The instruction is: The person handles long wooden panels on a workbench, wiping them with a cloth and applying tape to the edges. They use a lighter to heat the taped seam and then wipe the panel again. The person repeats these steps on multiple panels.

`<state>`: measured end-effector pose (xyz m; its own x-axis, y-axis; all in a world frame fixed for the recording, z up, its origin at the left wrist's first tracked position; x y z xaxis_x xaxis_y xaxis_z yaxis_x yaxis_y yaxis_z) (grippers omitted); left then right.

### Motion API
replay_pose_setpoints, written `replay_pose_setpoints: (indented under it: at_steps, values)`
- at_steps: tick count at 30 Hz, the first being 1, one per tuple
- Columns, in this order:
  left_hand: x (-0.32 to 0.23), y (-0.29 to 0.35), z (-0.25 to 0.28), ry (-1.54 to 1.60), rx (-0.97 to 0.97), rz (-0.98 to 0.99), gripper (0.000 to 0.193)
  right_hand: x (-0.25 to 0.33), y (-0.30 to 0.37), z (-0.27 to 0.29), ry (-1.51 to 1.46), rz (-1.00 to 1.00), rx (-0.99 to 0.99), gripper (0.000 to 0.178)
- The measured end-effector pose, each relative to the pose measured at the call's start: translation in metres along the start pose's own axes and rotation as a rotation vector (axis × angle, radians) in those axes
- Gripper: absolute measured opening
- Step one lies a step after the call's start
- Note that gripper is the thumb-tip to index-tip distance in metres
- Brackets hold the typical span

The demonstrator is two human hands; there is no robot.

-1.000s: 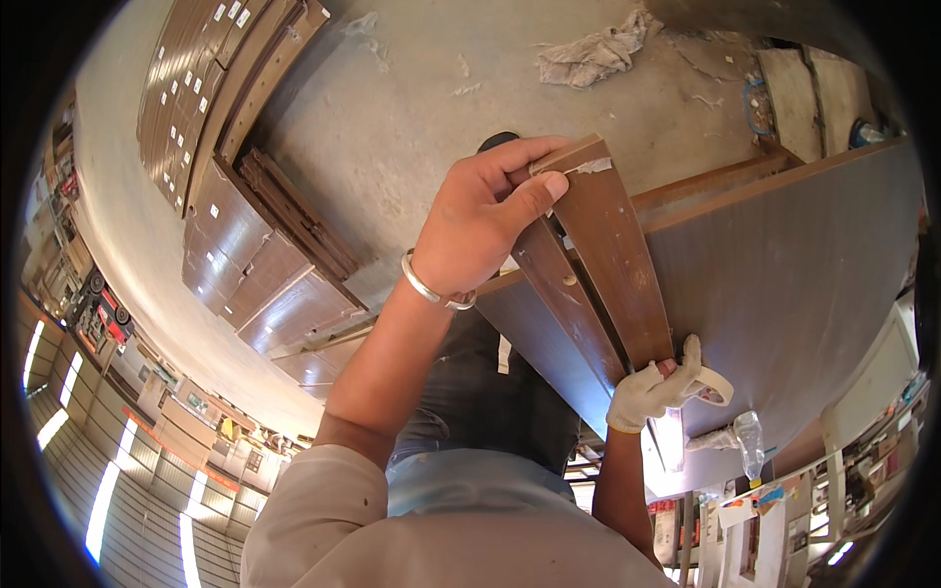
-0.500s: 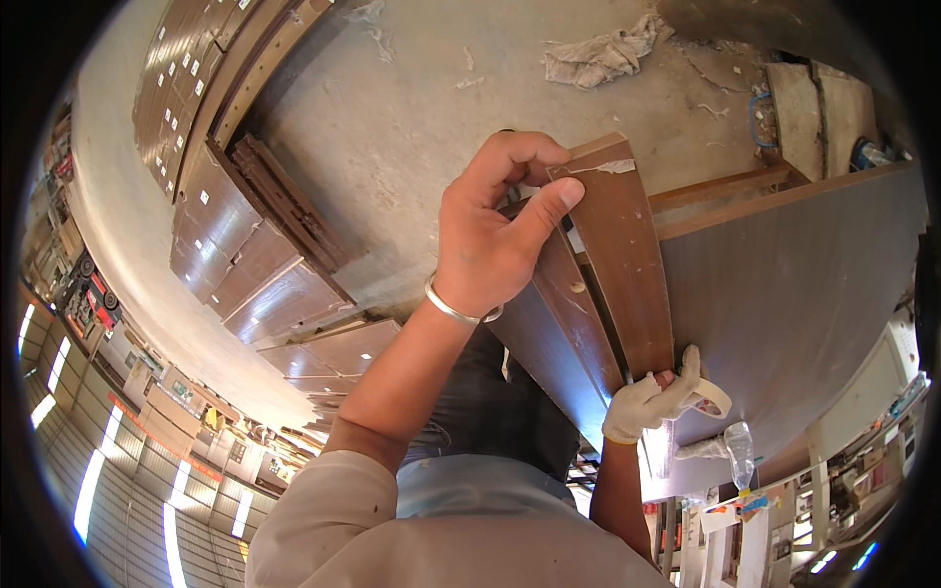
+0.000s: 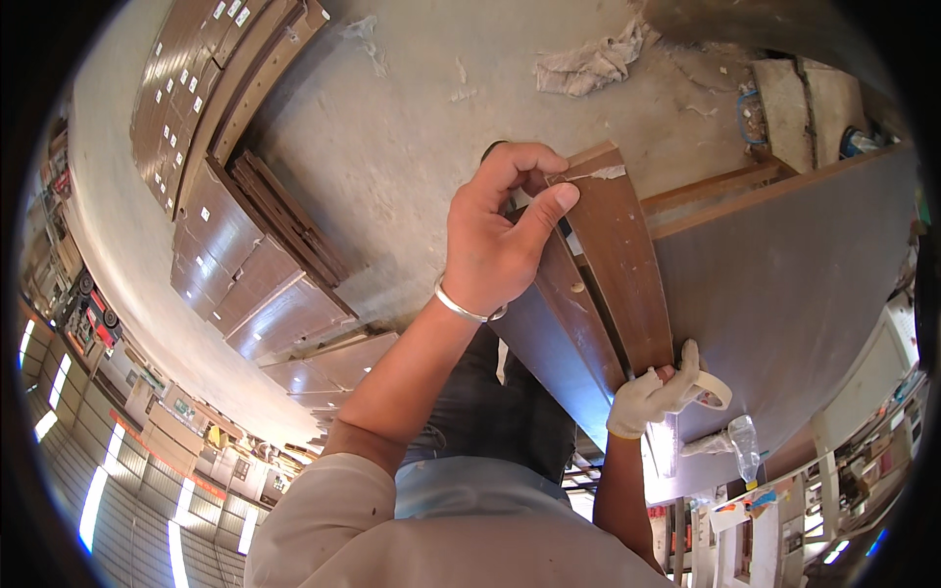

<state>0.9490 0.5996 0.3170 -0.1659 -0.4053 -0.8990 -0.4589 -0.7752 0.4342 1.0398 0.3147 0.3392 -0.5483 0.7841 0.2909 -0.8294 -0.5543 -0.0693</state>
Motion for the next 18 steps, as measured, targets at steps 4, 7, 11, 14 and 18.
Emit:
replay_pose_setpoints:
  at_steps: [4, 7, 11, 14, 18]
  values:
    - [-0.004, -0.003, 0.004, -0.068, 0.039, 0.037, 0.029, 0.000, 0.000, 0.000, -0.030, -0.050, 0.000, 0.047]
    - [-0.007, -0.001, 0.002, -0.010, 0.040, 0.069, 0.026, 0.000, 0.000, 0.001, -0.035, -0.091, -0.021, 0.051]
    - [-0.008, -0.005, 0.004, -0.042, 0.071, 0.009, 0.022, 0.003, 0.003, 0.003, 0.100, -0.159, 0.020, 0.062]
    - [-0.002, -0.016, 0.021, -0.254, 0.144, -0.056, 0.027, 0.006, 0.003, 0.006, 0.131, -0.203, 0.032, 0.065]
    - [0.018, 0.001, 0.084, -0.436, 0.268, -0.037, 0.050, 0.009, -0.002, 0.012, 0.163, -0.250, 0.021, 0.069]
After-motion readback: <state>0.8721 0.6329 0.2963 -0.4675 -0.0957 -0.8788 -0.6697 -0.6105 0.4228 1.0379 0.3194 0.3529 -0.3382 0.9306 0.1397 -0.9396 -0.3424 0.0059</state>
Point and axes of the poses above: each hand's wrist, its own y-axis away from the middle knuckle, its own z-axis out of the back of the hand, x = y × z, the point moved 1 cm from there along -y, towards the middle knuckle, and after that the axes turned 2 degrees about z, right-handed, at the moved point
